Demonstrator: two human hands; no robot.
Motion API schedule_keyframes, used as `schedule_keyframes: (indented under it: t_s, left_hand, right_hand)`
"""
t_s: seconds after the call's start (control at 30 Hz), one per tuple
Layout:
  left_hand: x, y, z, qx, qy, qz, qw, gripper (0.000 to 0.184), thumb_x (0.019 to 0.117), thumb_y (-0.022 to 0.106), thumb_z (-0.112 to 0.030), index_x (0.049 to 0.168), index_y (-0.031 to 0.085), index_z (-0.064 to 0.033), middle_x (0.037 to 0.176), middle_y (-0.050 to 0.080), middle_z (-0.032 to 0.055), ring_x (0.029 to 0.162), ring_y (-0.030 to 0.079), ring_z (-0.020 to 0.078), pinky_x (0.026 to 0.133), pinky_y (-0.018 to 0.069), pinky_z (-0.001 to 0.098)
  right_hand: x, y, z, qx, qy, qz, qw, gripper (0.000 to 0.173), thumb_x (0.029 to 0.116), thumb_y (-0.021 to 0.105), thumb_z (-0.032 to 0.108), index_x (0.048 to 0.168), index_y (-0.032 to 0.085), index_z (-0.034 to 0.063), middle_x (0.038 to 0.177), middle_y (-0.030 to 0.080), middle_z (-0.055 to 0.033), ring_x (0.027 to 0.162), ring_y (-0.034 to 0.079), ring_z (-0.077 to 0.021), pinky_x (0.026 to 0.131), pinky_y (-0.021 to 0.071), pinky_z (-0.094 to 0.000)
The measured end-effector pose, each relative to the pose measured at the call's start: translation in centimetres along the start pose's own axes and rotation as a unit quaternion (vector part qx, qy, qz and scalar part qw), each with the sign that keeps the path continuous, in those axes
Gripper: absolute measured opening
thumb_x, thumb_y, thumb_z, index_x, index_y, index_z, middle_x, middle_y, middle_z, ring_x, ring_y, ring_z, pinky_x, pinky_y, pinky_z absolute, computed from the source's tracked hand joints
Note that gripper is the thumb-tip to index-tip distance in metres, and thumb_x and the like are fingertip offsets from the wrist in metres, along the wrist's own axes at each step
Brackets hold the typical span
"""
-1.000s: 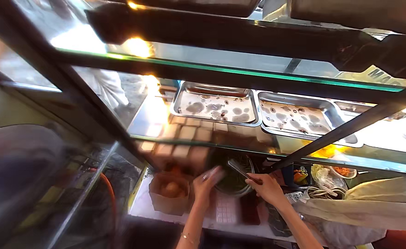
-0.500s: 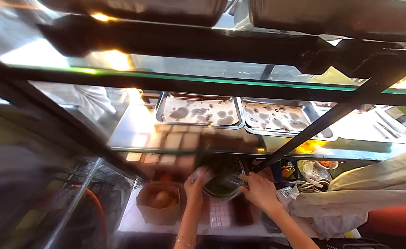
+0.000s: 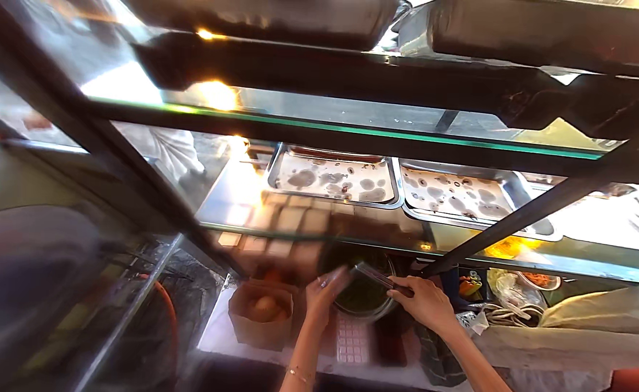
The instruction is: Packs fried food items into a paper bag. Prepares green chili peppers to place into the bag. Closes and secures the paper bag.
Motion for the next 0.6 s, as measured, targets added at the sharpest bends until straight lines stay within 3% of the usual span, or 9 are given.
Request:
schedule_keyframes:
  t_s: [0.07,0.13,0.23,0.37,0.53,0.6]
  left_hand:
    - [0.3,1.5,0.4,-0.007,-0.001,0.041,0.999,0.021,0.0970,0.067,-0.002,0.113,0.065,0.0114,0.105,0.074,0.0199,0.096,0.073,0.0235,0.088,0.0607,0.0374]
    - [0.3,3.2,0.6,-0.008,-0.003,0.068,0.998,0.022,0.0966,0.069,-0.006,0.111,0.067,0.0102,0.102,0.074,0.0168,0.094,0.072,0.0203,0.087,0.0605,0.0358]
    - [0.8,5.0,1.1,-0.031,-0.011,0.087,0.996,0.023,0.0980,0.065,-0.003,0.116,0.064,0.0119,0.106,0.073,0.0186,0.095,0.072,0.0221,0.089,0.0605,0.0364]
    - [1.5,5.6,1.4,-0.040,-0.023,0.056,0.997,0.021,0.1006,0.058,0.002,0.119,0.062,0.0118,0.107,0.071,0.0215,0.093,0.071,0.0248,0.084,0.0603,0.0372]
    - [2.6,2.6,0.7,-0.053,0.002,-0.029,0.998,0.026,0.0994,0.058,0.003,0.124,0.056,0.0126,0.111,0.068,0.0231,0.094,0.069,0.0250,0.082,0.0600,0.0377]
    - [2.5,1.9,0.2,-0.054,-0.001,-0.020,0.998,0.027,0.1000,0.056,0.004,0.126,0.054,0.0123,0.113,0.067,0.0223,0.096,0.069,0.0241,0.084,0.0588,0.0371]
  right_hand:
    - [-1.4,-0.8,0.9,-0.043,-0.022,-0.027,0.998,0.044,0.0981,0.061,0.052,0.140,0.064,0.0379,0.123,0.069,-0.0065,0.111,0.066,-0.0296,0.091,0.0516,-0.0555]
    - [-2.7,-1.3,2.1,-0.098,-0.038,-0.042,0.994,0.042,0.1009,0.059,0.046,0.142,0.062,0.0371,0.123,0.068,-0.0088,0.103,0.068,-0.0323,0.083,0.0533,-0.0558]
    - [-3.4,-1.4,3.2,-0.150,-0.060,-0.069,0.984,0.041,0.1038,0.056,0.039,0.144,0.061,0.0319,0.125,0.068,-0.0121,0.097,0.070,-0.0359,0.078,0.0553,-0.0551]
    - [-3.5,-1.6,3.6,-0.166,-0.054,-0.052,0.983,0.044,0.1047,0.054,0.038,0.148,0.057,0.0283,0.131,0.065,-0.0143,0.102,0.069,-0.0375,0.081,0.0552,-0.0554]
    - [-3.9,-3.2,1.9,-0.134,0.029,-0.004,0.990,0.050,0.1004,0.059,0.046,0.148,0.056,0.0333,0.134,0.063,-0.0107,0.110,0.067,-0.0350,0.087,0.0534,-0.0576]
    - [-3.4,-2.7,1.7,-0.141,0.043,0.027,0.989,0.051,0.0997,0.061,0.044,0.147,0.057,0.0280,0.136,0.062,-0.0132,0.115,0.065,-0.0369,0.089,0.0523,-0.0595]
Point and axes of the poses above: each hand's wrist, its own x-axis towards the middle knuckle, its own y-axis out of the palm, z = x × y, the point moved 8 cm from there along x, towards the middle knuckle
